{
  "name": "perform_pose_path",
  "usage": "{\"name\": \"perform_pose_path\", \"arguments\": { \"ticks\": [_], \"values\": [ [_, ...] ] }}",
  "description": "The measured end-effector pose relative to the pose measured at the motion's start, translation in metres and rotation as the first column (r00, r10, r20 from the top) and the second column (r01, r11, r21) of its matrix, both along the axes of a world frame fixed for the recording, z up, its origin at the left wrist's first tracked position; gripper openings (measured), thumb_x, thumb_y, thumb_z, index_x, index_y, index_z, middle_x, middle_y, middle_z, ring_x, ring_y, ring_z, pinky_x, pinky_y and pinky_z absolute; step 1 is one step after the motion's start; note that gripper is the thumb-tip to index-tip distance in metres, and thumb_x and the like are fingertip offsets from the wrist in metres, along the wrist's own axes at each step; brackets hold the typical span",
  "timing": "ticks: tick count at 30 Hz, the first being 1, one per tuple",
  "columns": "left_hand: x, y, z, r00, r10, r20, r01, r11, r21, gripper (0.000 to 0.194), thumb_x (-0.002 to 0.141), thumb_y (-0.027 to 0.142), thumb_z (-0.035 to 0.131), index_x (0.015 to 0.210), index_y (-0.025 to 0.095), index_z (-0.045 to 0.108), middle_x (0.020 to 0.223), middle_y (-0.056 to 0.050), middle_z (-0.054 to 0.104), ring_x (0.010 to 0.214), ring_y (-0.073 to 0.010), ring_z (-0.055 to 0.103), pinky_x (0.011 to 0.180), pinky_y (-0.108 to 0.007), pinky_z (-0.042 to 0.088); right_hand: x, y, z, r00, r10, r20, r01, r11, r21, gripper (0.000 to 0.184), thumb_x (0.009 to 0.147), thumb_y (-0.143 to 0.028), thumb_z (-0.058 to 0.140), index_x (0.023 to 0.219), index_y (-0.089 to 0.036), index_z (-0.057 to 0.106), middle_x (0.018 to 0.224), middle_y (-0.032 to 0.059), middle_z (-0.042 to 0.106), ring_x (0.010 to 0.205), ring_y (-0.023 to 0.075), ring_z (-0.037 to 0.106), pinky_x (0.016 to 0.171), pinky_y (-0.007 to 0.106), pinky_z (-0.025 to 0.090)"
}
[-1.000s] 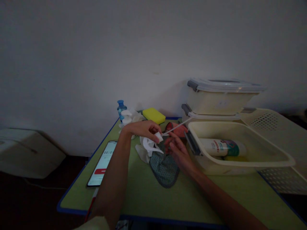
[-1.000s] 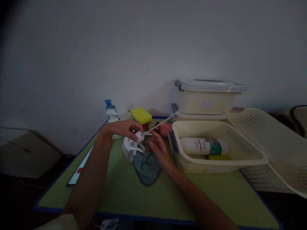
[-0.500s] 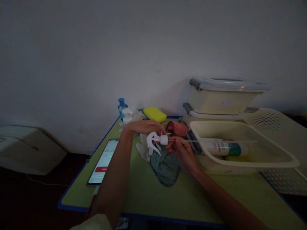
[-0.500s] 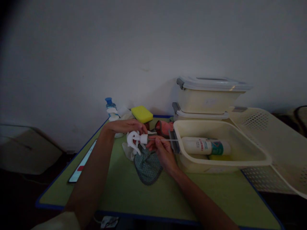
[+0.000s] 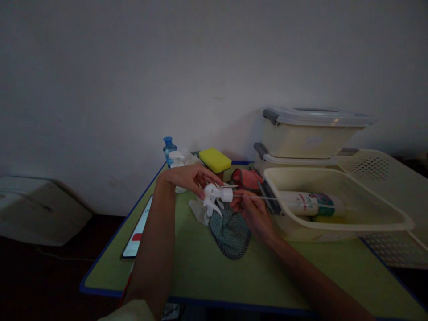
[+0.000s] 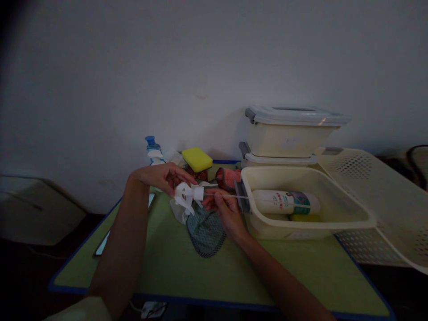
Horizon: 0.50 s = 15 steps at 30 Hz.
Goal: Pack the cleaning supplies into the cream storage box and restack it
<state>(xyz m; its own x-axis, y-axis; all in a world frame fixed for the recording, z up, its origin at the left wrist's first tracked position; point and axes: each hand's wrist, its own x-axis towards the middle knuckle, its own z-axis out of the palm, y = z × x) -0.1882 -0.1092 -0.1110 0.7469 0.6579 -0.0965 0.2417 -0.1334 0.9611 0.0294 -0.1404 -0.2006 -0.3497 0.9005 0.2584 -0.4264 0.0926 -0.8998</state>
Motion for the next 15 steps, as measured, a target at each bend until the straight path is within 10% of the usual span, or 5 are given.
{"name": "perform_pose_path", "arguments": {
  "ticks": [15],
  "values": [
    [-0.038, -0.002, -0.005, 0.993, 0.116, -0.035, -0.114, 0.992, 0.058, 0.041, 0.060, 0.013, 0.073, 0.100, 0.016, 0.067, 0.077, -0.003, 0.070, 0.061, -0.0074, 0.061, 0.058, -0.013, 0.046, 0.004, -0.026, 0.030, 0.984, -0.124, -0.125, 0.137, 0.986, 0.097, 0.017, 0.076, -0.026, 0.060, 0.093, -0.024, 0.062, 0.061, -0.0034, 0.058, 0.055, 0.0085, 0.048, 0.051, 0.020, 0.037]
  ]
}}
